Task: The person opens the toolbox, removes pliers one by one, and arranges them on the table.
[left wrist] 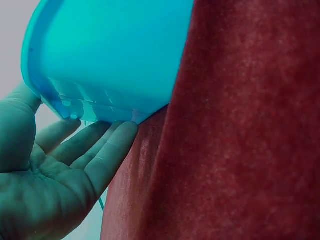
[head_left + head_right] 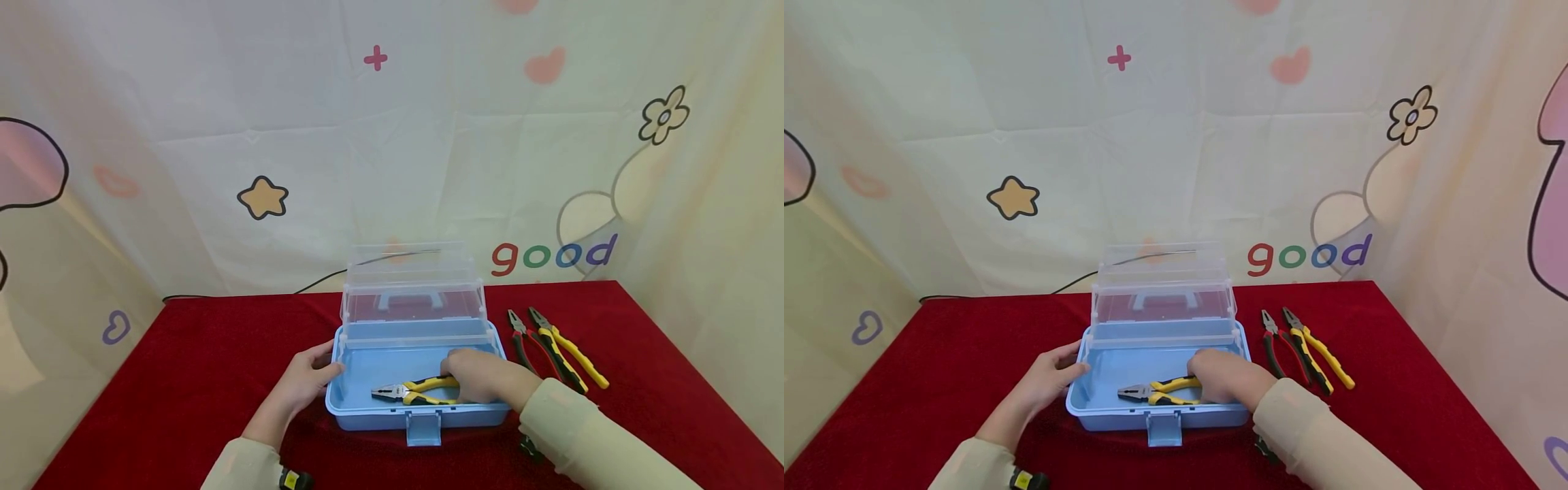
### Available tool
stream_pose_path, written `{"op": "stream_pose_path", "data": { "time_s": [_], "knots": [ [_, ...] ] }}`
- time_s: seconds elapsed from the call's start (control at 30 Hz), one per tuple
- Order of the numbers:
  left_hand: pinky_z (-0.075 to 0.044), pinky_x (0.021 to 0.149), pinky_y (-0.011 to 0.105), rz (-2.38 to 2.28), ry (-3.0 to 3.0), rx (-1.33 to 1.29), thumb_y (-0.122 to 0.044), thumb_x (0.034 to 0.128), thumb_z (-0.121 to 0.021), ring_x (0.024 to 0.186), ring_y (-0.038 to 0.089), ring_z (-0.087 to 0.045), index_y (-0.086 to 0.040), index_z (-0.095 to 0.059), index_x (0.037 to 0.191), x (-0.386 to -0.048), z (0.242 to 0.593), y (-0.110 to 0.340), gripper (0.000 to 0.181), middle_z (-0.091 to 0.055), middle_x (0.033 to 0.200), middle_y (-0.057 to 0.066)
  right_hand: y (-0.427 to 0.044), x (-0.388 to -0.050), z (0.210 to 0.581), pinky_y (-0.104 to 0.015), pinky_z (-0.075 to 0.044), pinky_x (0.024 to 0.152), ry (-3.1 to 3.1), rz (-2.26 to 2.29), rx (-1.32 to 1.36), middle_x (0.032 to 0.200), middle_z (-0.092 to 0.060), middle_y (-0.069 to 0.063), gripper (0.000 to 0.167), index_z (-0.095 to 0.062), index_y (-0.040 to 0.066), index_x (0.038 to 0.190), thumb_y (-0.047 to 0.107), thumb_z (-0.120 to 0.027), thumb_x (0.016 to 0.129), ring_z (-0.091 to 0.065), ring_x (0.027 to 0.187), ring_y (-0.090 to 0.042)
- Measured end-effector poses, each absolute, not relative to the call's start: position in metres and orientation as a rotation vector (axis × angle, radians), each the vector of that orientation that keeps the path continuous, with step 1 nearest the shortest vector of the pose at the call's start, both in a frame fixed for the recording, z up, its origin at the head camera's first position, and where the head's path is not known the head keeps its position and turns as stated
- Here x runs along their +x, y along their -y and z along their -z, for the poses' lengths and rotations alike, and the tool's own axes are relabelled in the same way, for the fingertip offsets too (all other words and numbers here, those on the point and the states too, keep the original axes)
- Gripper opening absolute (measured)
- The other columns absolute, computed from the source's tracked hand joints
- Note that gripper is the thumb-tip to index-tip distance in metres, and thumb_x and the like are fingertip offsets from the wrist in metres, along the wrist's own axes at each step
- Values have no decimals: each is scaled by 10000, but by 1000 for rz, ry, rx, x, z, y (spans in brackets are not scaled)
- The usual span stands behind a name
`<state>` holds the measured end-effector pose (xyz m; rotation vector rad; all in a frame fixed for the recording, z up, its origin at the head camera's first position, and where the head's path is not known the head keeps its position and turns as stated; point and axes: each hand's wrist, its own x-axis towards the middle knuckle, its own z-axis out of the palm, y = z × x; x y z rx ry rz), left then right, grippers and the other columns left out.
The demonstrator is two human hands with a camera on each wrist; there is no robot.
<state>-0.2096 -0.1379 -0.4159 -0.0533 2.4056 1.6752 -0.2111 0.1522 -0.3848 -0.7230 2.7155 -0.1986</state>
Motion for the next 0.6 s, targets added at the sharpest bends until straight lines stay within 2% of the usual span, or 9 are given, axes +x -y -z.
{"op": "stream_pose_path", "data": {
  "time_s": [0.27,0.47,0.6],
  "knots": [
    [-583,750,435,-1675,-2401,-54,-184,894,-620,985,258,-644,-113,-402,1440,-209,416,139,592,-533,1323,204,-157,-215,386,-313,-491,784,-2693,251,-761,861,-628,67,290,-699,94,1007,202,-774,749,-499,767,-86],
    [-583,752,436,-1671,-2400,-52,-190,896,-618,982,250,-640,-117,-398,1443,-210,416,139,594,-534,1323,201,-161,-215,383,-358,-494,894,-2662,359,-746,1018,-657,22,417,-675,80,1119,219,-781,741,-531,877,-101],
    [-582,756,436,-1668,-2399,-53,-193,898,-616,985,251,-639,-118,-398,1443,-210,416,139,591,-535,1323,199,-164,-215,381,-379,-488,910,-2644,429,-754,1070,-638,-3,458,-649,61,1155,218,-776,744,-524,920,-117]
  ]
}}
